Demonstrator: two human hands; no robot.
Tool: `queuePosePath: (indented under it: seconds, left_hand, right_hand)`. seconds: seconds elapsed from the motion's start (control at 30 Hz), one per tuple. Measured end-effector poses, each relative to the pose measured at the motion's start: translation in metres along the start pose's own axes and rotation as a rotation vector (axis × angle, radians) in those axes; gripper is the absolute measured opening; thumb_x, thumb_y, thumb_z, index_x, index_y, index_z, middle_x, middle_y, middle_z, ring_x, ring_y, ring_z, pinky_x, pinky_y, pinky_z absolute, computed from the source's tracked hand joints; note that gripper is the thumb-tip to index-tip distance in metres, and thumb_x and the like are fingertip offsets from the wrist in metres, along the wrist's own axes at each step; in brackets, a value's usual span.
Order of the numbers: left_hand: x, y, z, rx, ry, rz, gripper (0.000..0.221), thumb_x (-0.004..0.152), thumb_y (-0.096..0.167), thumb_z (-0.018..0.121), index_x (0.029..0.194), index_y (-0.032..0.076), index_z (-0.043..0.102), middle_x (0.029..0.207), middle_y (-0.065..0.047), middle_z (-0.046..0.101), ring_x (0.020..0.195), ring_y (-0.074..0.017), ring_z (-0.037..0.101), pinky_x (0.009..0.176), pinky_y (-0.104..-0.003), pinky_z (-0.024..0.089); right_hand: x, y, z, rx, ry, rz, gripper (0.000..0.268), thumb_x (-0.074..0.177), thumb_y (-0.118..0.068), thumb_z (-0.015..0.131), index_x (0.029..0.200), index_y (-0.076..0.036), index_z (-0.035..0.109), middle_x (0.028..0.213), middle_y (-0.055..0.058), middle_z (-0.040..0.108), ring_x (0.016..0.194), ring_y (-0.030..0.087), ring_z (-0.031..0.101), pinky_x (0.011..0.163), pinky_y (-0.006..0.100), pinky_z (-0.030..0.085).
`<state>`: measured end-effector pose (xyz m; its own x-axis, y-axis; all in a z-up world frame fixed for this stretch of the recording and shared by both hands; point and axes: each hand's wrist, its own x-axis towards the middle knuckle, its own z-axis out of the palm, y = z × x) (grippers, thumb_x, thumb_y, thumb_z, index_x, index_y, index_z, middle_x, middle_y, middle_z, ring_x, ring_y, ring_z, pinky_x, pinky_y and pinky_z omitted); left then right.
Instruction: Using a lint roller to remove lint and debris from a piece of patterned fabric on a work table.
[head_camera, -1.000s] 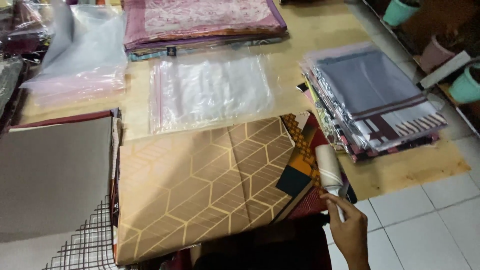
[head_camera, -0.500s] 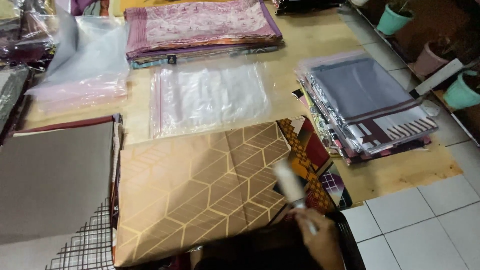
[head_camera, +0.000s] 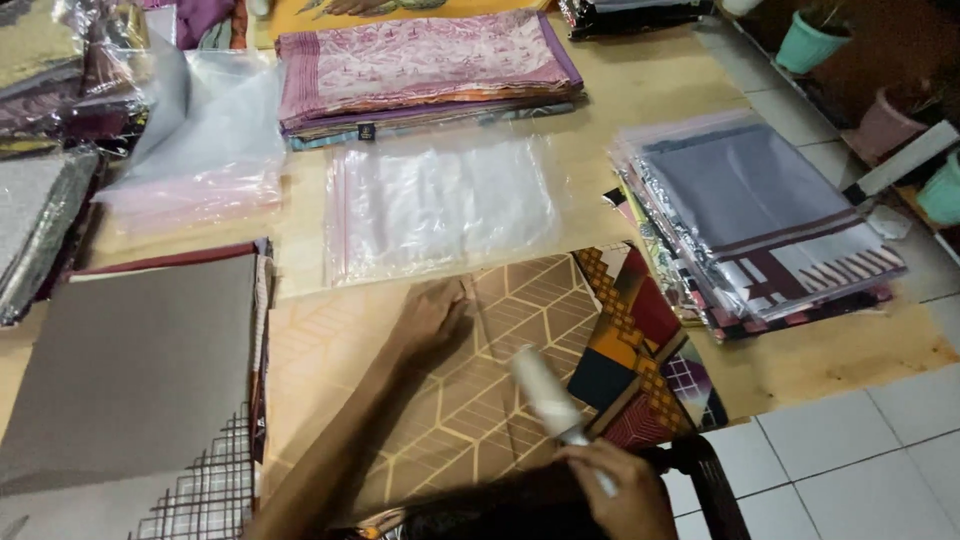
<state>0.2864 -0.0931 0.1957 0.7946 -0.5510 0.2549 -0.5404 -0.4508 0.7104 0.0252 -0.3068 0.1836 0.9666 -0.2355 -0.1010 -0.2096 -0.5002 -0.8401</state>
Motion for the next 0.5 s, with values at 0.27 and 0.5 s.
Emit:
queuePosePath:
  seconds: [0.27,0.5]
  left_hand:
    - [0.003,-0.002,-0.009,0.087,-0.003,0.249,0.046,0.108,0.033,0.027,0.077,0.009,0.051,0.070,-0.007,0.052,0.062,-0.0206,0.048,0.063,-0.041,0.045]
    - [-0.004,-0.012,-0.012,0.219,-0.036,0.420,0.032,0.092,0.007,0.055,0.060,0.012,0.050,0.049,0.003,0.042,0.040,-0.0104,0.038,0.037,-0.026,0.037]
  right_hand:
    - [0.002,0.029,-0.045,-0.278,0.430,0.101,0.019,0.093,-0.013,0.067,0.106,-0.018,0.080,0.114,0.004,0.079,0.092,0.018,0.075,0.077,0.034,0.060]
    - [-0.008,-0.012,0.013,-0.195,0.035,-0.027,0.024,0.086,-0.019,0.072,0.104,-0.028,0.085,0.101,-0.006,0.083,0.085,0.013,0.078,0.069,0.030,0.059]
